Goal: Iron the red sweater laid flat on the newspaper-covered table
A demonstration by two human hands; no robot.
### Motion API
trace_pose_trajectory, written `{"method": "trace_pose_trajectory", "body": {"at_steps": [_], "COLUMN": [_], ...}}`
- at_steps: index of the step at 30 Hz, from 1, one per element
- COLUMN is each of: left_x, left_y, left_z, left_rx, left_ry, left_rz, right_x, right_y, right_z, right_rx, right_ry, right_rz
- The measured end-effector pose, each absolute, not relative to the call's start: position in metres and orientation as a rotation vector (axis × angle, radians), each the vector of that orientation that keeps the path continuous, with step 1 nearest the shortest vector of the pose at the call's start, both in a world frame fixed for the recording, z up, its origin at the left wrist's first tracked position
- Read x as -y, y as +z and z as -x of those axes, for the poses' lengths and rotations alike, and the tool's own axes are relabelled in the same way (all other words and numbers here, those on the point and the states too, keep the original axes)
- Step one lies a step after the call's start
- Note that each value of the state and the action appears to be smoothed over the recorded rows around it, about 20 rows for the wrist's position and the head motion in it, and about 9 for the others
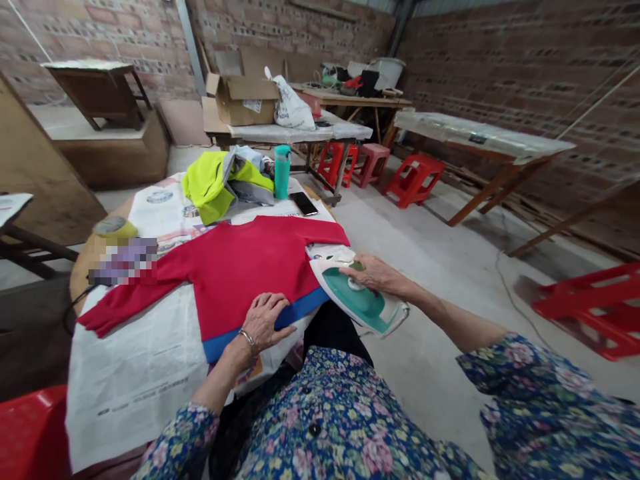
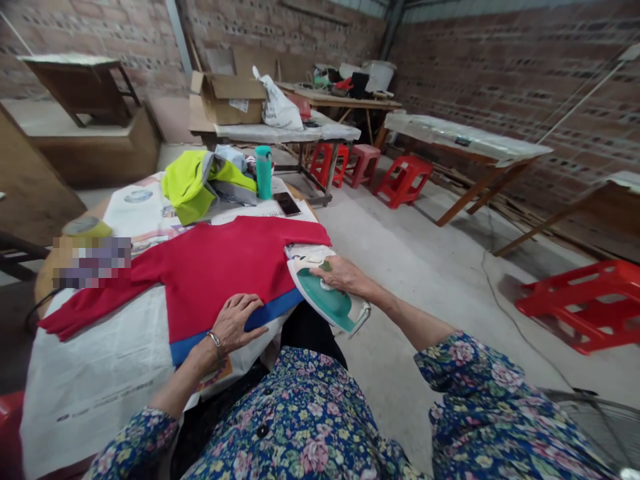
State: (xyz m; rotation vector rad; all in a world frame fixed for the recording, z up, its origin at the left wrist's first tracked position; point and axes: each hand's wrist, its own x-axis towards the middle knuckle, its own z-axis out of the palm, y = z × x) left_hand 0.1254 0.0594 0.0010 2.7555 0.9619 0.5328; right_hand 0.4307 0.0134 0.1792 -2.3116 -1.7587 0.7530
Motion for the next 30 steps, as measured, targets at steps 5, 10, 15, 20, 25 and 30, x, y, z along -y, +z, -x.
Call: {"method": "trace_pose_trajectory", "body": {"at_steps": [5, 10, 15, 20, 25, 30], "left_x": [-0.069, -0.102, -0.106, -0.098, -0.096, -0.098], "left_y": [0.010, 0.016, -0.006, -0.013, -0.007, -0.010], "left_z": [-0.148, -0.198, -0.223, -0.214, -0.216, -0.219], "left_rx": [-0.953, -1.308, -1.230, -1.072, -1.044, -0.921], "left_ry": [0.554, 0.604, 0.412, 0.423, 0.386, 0.341], "left_rz": [-2.678, -2.628, -2.742, -2.795, -2.794, -2.820], "right_x": [-0.037, -0.087, -0.129, -0.153, -0.141, -0.120], "right_y": [0.188, 0.185, 0.172, 0.161, 0.159, 0.158], "right_z": [-0.428, -0.408, -0.386, -0.404, -0.458, -0.489], "right_rx": [1.704, 1.810, 1.963, 1.925, 1.768, 1.699], "right_ry": [0.657, 0.478, 0.375, 0.395, 0.419, 0.373], "right_rz": [2.229, 2.226, 2.231, 2.278, 2.341, 2.365]}}
